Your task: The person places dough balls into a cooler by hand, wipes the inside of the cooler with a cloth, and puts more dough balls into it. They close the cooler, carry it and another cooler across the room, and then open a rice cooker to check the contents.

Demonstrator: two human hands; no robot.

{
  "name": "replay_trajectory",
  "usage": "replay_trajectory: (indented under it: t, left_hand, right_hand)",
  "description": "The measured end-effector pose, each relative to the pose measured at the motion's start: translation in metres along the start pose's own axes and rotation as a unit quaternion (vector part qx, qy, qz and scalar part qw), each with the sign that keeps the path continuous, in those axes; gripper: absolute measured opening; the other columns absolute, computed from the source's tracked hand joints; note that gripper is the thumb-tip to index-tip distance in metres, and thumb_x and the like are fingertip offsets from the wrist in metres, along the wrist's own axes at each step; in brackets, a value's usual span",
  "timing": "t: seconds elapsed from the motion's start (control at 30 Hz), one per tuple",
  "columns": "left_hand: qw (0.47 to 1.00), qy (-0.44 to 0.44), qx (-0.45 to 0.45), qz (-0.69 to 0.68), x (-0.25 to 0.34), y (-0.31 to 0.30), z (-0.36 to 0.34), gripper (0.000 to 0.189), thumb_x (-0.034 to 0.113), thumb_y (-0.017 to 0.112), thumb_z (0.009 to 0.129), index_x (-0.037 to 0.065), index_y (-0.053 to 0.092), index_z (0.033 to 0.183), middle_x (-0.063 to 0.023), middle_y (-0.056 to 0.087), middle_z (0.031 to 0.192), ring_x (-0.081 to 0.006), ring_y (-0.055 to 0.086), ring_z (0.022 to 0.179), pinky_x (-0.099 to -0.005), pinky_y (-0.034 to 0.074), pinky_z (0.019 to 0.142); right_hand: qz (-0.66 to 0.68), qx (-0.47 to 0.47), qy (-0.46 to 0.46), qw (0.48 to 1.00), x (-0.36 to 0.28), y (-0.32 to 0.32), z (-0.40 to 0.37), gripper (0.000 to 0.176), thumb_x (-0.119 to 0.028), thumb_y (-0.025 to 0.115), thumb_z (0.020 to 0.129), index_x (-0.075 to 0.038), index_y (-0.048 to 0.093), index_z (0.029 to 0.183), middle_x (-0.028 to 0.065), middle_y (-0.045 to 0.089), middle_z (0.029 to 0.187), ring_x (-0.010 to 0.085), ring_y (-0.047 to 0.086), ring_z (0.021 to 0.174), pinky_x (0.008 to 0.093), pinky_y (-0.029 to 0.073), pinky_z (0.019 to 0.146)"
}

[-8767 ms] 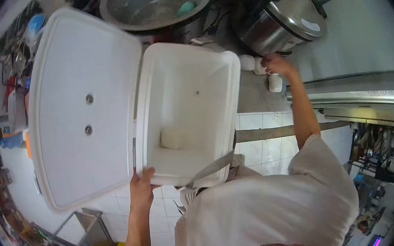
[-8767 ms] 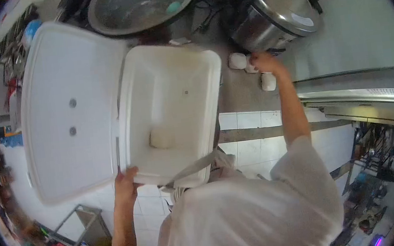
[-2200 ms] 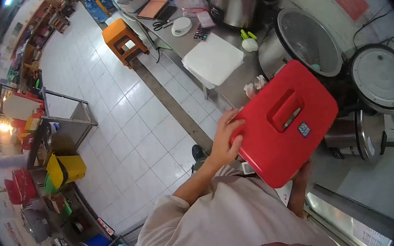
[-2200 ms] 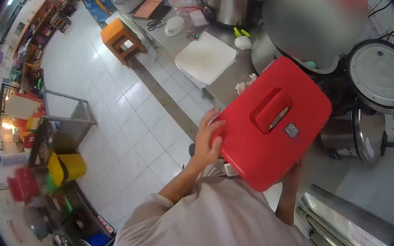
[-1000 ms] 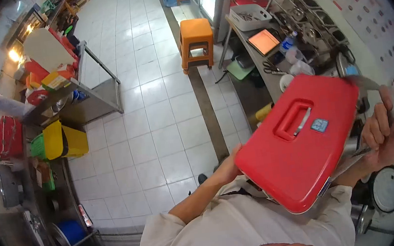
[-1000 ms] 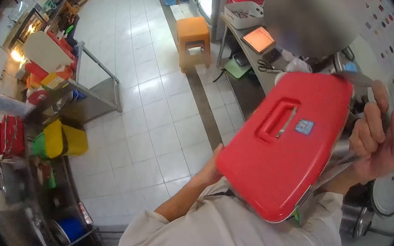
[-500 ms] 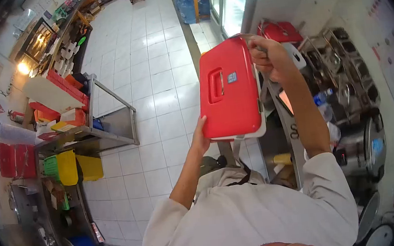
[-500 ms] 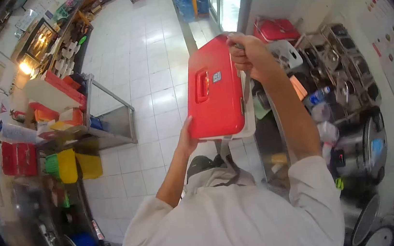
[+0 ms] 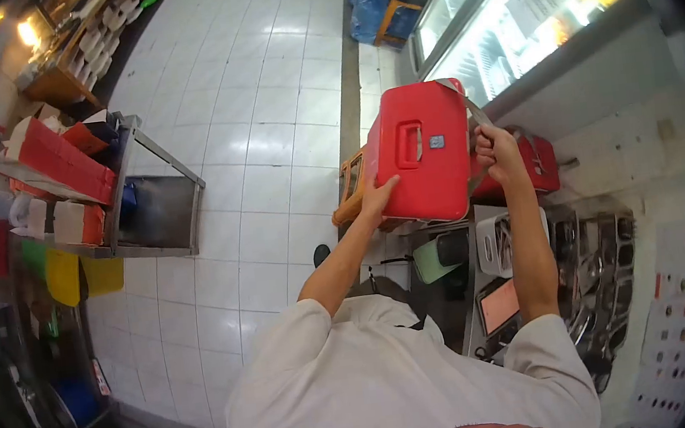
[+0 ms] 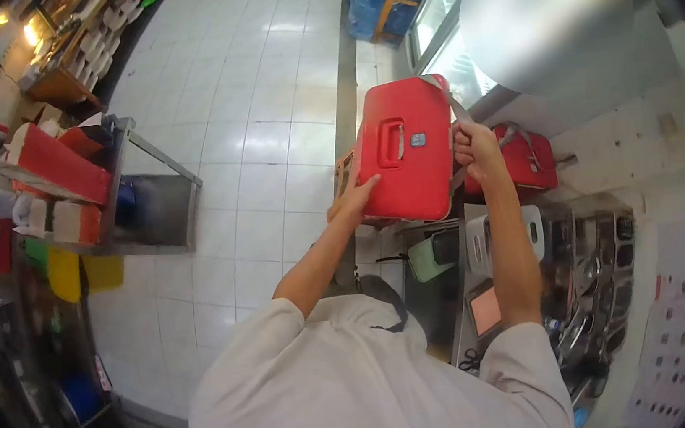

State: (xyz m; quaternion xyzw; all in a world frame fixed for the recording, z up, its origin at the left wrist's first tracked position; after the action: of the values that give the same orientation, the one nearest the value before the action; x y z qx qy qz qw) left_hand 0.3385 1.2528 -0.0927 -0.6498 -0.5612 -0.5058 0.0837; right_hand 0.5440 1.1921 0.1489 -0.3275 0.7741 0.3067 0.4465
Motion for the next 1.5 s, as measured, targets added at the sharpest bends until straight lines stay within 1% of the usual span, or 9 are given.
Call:
replay_trajectory:
  t: [0.43,0.47,0.63,0.8,0.97,1.07,1.13,1.3,1.5]
  left_hand:
    - [0.852,0.271,0.243,0.376,-0.01,-0.001,0.066,0.096,0.049,0.079,0.075,0.008,0.037,0.151,-0.021,0.047,0.146,-0.0382,0.045,0.134,-0.0462,0.035,0.114]
    - [0.934,-0.04,0.1,0.341,0.005,0.003,0.046,0.096,0.044,0.08,0.077,0.007,0.033,0.152,-0.0225,0.046,0.147,-0.0376,0.047,0.134,-0.0434,0.036,0.114]
    - [0.913,0.272,0.129,0.275,0.017,-0.032,0.032,0.077,0.029,0.074,0.086,0.004,0.038,0.149,-0.0233,0.045,0.148,-0.0328,0.045,0.136,-0.0424,0.036,0.113]
    - [0.968,-0.008,-0.008,0.252,-0.089,-0.167,-0.106,0.095,0.068,0.062,0.087,0.008,0.033,0.154,-0.0236,0.042,0.152,-0.0357,0.041,0.14,-0.045,0.033,0.116]
    - [0.959,-0.178,0.139,0.168,-0.304,-0.328,-0.32,0.095,0.062,0.062,0.088,0.015,0.022,0.16,-0.0199,0.024,0.163,-0.0362,0.02,0.151,-0.0466,0.022,0.121]
    - [0.842,-0.372,0.128,0.368,-0.263,-0.364,-0.469,0.082,0.057,0.059,0.088,0.001,0.045,0.145,-0.0256,0.047,0.147,-0.0394,0.046,0.135,-0.0453,0.039,0.111]
    - [0.83,-0.373,0.231,0.345,-0.255,-0.451,-0.51,0.075,0.057,0.062,0.085,0.0,0.059,0.133,-0.0253,0.059,0.134,-0.0403,0.055,0.126,-0.0476,0.045,0.104]
    - [0.725,0.011,0.627,0.286,-0.017,-0.65,-0.536,0.059,0.055,0.052,0.095,-0.001,0.069,0.096,-0.0249,0.068,0.106,-0.0436,0.063,0.101,-0.052,0.05,0.089]
    - [0.738,0.229,0.594,0.222,0.184,-0.818,-0.551,0.045,0.044,0.057,0.097,0.003,0.067,0.109,-0.0219,0.07,0.106,-0.0374,0.067,0.103,-0.0434,0.052,0.09]
  right_hand:
    - [-0.446,-0.214,-0.17,0.852,0.057,0.002,0.097,0.041,-0.026,0.046,0.104,0.006,0.058,0.126,0.0208,0.066,0.114,0.0319,0.061,0.103,0.0421,0.047,0.092]
    - [-0.525,-0.19,-0.142,0.818,0.09,-0.028,0.123,0.035,-0.017,0.052,0.101,0.009,0.058,0.125,0.0261,0.065,0.119,0.0382,0.062,0.111,0.0433,0.046,0.098]
    - [-0.669,-0.023,-0.251,0.7,0.123,-0.063,0.122,0.062,-0.026,0.064,0.096,0.005,0.042,0.144,0.0301,0.05,0.136,0.0405,0.049,0.129,0.0478,0.038,0.11]
    - [-0.649,0.052,-0.392,0.65,0.085,-0.037,0.138,0.066,-0.029,0.066,0.096,0.004,0.04,0.146,0.0263,0.044,0.145,0.0396,0.045,0.132,0.0488,0.037,0.111]
    - [-0.46,-0.198,-0.271,0.822,0.102,0.206,0.081,0.051,-0.014,0.061,0.097,0.0,0.046,0.144,0.021,0.055,0.135,0.0314,0.057,0.117,0.0391,0.051,0.095]
    - [-0.375,-0.369,-0.139,0.839,0.191,0.352,0.009,0.045,-0.006,0.059,0.095,-0.001,0.052,0.14,0.0165,0.062,0.123,0.0232,0.062,0.103,0.0324,0.054,0.084]
    - [-0.462,-0.493,-0.174,0.716,0.266,0.433,-0.034,0.043,-0.007,0.06,0.095,-0.002,0.054,0.138,0.0149,0.065,0.121,0.0215,0.065,0.1,0.0303,0.055,0.079]
    - [-0.489,-0.681,-0.038,0.544,0.374,0.587,-0.175,0.044,-0.013,0.067,0.093,-0.003,0.057,0.135,0.0122,0.067,0.118,0.0201,0.066,0.101,0.0323,0.053,0.087]
    - [-0.508,-0.69,-0.075,0.51,0.447,0.789,-0.212,0.039,-0.017,0.066,0.093,-0.001,0.062,0.129,0.0156,0.07,0.115,0.02,0.068,0.105,0.0338,0.054,0.088]
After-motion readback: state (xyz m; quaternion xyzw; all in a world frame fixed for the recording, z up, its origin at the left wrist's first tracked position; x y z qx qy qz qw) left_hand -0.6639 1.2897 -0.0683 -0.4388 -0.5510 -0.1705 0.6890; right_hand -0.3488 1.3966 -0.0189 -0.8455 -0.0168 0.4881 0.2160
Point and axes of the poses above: each hand's wrist, its own z-axis towards the middle knuckle, its own y-axis out of the palm, x = y × z, the point moved 8 cm from there along z, towards the middle knuckle
